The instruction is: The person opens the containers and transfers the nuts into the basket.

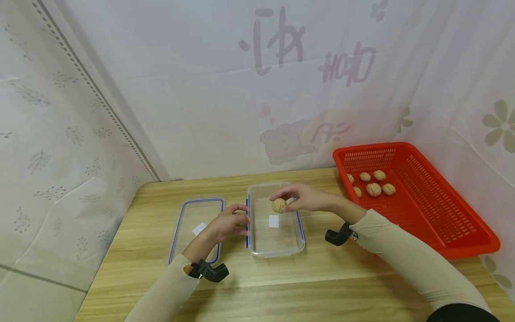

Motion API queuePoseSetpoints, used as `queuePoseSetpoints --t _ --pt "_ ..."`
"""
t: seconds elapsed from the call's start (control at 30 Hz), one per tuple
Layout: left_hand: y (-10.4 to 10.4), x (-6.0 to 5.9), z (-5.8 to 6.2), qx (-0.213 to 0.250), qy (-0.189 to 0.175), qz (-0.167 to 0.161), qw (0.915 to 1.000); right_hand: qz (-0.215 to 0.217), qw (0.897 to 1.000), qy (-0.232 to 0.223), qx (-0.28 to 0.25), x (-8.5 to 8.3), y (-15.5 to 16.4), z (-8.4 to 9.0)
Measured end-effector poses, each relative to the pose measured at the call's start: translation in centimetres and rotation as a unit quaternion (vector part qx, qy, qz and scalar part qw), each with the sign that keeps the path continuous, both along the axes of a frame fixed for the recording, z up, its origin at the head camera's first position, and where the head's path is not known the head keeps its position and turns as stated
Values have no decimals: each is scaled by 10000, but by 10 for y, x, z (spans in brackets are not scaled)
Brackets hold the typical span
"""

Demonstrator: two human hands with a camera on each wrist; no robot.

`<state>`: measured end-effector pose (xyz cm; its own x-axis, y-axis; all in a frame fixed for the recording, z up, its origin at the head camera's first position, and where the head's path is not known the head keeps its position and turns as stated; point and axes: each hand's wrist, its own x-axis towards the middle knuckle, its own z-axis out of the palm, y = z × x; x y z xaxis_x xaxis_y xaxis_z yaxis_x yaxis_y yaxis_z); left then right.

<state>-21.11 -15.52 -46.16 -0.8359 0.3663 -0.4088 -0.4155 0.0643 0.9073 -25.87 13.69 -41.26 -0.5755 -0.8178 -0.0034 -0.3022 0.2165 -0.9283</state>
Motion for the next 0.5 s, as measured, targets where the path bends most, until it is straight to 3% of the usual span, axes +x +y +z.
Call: queuePoseSetpoints --t 0.17,0.5 --pt "0 0 0 5 -20 23 10000 -175 9994 -285 -37 3 8 8" --pt "0 0 0 -48 -37 71 10000 -415 9983 -401 18 6 30 25"
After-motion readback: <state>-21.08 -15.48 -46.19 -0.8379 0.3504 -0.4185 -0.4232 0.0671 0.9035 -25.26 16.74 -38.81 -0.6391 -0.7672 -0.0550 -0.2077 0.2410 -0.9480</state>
